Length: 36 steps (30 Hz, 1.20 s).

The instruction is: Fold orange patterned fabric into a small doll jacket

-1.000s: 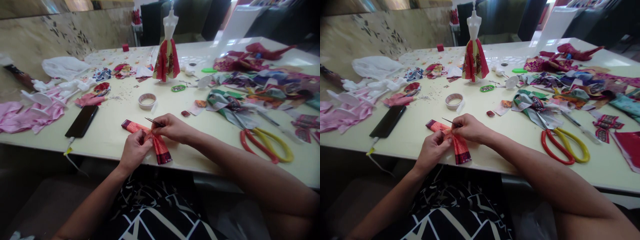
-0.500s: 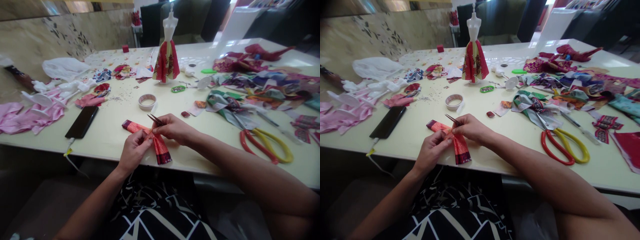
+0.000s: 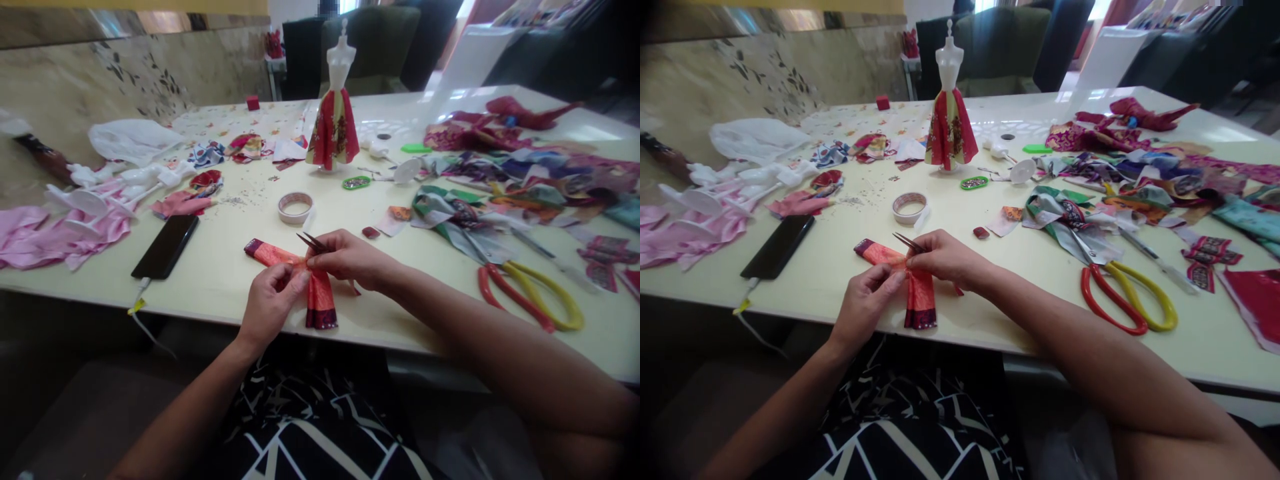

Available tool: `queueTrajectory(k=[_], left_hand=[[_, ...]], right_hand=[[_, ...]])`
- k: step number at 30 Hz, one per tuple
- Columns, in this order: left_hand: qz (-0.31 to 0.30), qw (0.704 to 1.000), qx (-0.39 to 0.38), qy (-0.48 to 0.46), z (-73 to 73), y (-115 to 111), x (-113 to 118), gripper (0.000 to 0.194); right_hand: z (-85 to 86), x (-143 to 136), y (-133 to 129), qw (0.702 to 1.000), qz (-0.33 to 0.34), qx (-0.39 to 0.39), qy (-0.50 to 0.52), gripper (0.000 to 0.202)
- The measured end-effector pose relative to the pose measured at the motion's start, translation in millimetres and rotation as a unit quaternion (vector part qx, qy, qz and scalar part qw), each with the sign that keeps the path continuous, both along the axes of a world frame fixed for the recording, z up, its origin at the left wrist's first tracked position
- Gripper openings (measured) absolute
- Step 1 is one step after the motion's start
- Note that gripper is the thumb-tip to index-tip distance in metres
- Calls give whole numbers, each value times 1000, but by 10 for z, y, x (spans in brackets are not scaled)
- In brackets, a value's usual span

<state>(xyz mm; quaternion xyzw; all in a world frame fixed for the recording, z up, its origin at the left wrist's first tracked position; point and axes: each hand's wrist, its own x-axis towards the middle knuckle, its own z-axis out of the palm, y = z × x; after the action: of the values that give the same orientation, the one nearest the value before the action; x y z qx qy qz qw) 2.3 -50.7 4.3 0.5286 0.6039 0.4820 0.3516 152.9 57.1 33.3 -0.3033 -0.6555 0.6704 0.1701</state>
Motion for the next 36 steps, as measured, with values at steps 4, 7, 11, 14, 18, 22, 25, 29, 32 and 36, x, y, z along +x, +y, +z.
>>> queueTrajectory(k=[4,7,11,14,18,22,25,29,32,36], left_hand=[[27,999,10,-22,-50,21,24,30],[44,999,14,-3,-73,27,15,28],[49,999,9,7,-63,25,9,25],[48,999,9,3,-53,27,13,25],[51,999,12,6,-44,28,20,20],[47,999,10,-12,-34,16,22,18],[43,999,4,-23,-34,7,15,19],[45,999,1,-23,-32,0,7,20],[43,999,11,-19,-33,-6,2,20],[30,999,28,-11,-64,-10,-22,18]], right_hand=[[27,-3,-34,1000,23,14,4,11],[19,-17,-53,999,16,36,14,13],[-11,-45,-78,997,-5,73,36,13],[-25,-57,-94,995,-17,87,49,14],[-37,-56,-98,993,-24,104,54,14],[-49,-52,-93,992,-26,108,56,13],[-48,-51,-93,993,-29,99,54,12],[-31,-46,-79,994,-31,89,47,12],[-23,-40,-52,996,-23,80,42,12],[-27,-31,-30,996,-13,81,20,12]])
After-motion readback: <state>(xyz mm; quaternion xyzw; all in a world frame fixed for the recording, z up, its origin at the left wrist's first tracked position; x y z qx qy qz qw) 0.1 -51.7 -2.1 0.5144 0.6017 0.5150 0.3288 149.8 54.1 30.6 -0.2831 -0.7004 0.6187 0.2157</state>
